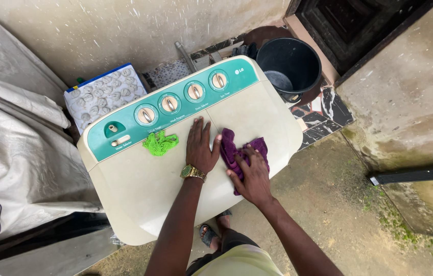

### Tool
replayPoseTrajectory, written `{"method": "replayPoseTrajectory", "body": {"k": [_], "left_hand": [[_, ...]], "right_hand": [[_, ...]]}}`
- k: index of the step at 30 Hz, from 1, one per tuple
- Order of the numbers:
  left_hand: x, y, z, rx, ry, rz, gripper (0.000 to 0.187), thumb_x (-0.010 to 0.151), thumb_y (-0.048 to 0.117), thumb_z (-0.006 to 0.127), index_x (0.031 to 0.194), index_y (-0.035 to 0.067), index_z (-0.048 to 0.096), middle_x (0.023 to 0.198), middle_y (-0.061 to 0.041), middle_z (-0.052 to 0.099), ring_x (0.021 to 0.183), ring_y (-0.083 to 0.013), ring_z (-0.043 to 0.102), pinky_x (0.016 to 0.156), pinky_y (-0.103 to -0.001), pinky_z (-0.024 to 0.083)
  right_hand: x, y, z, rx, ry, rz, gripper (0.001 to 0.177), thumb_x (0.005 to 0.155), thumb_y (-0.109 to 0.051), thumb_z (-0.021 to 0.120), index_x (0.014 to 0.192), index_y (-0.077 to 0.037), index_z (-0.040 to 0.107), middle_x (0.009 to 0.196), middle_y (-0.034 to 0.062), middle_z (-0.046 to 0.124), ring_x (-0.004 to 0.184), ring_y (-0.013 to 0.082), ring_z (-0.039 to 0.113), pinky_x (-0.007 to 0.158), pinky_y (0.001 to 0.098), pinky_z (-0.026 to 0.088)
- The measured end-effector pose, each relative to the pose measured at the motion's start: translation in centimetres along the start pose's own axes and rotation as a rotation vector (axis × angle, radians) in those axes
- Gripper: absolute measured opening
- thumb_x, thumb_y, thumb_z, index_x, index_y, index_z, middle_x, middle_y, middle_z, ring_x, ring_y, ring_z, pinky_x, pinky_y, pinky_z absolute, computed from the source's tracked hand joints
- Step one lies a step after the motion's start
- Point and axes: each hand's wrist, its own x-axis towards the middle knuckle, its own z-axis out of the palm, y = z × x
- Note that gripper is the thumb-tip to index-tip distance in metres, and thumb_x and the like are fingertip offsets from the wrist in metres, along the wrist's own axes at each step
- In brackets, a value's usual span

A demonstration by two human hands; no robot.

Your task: The person cleans a washing machine by wiping the top surface and control knobs with a cloth, then removes the lid and wipes it down.

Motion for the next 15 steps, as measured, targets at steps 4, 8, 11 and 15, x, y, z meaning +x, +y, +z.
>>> {"method": "replayPoseTrajectory", "body": {"k": [4, 8, 11, 15], "left_hand": [[-0.1, -0.4, 0.4, -0.067, 0.015, 0.002, 0.05, 0.108, 0.031, 0.043, 0.144, -0.002, 0.053, 0.155, -0.027, 0.046, 0.149, -0.0424, 0.04, 0.124, -0.054, 0.031], [0.0, -0.6, 0.7, -0.105, 0.041, -0.025, 0.05, 0.109, 0.03, 0.043, 0.146, -0.003, 0.05, 0.154, -0.028, 0.047, 0.148, -0.043, 0.041, 0.124, -0.054, 0.031], [0.0, -0.5, 0.7, -0.096, 0.043, -0.019, 0.051, 0.108, 0.032, 0.045, 0.145, -0.003, 0.051, 0.152, -0.028, 0.048, 0.147, -0.0434, 0.041, 0.123, -0.054, 0.031], [0.0, -0.5, 0.7, -0.076, 0.018, -0.02, 0.055, 0.106, 0.034, 0.045, 0.146, -0.003, 0.049, 0.153, -0.028, 0.047, 0.148, -0.0431, 0.04, 0.124, -0.053, 0.029]], "right_hand": [[1.3, 0.0, 0.3, 0.004, 0.041, -0.071, 0.05, 0.103, -0.047, 0.047, 0.138, -0.015, 0.062, 0.157, 0.0228, 0.043, 0.15, 0.0396, 0.034, 0.123, 0.0559, 0.023], [3.0, -0.8, 0.3, -0.029, -0.001, -0.077, 0.053, 0.101, -0.046, 0.046, 0.142, -0.015, 0.059, 0.157, 0.0187, 0.042, 0.151, 0.0377, 0.03, 0.123, 0.055, 0.021], [4.4, -1.2, 0.7, -0.041, 0.02, -0.083, 0.053, 0.102, -0.043, 0.047, 0.143, -0.012, 0.058, 0.158, 0.0207, 0.042, 0.151, 0.0376, 0.031, 0.122, 0.0552, 0.022], [6.1, -1.3, 1.9, -0.054, 0.044, -0.075, 0.05, 0.102, -0.037, 0.047, 0.143, -0.01, 0.058, 0.159, 0.0218, 0.04, 0.152, 0.0377, 0.032, 0.123, 0.0553, 0.023]]}}
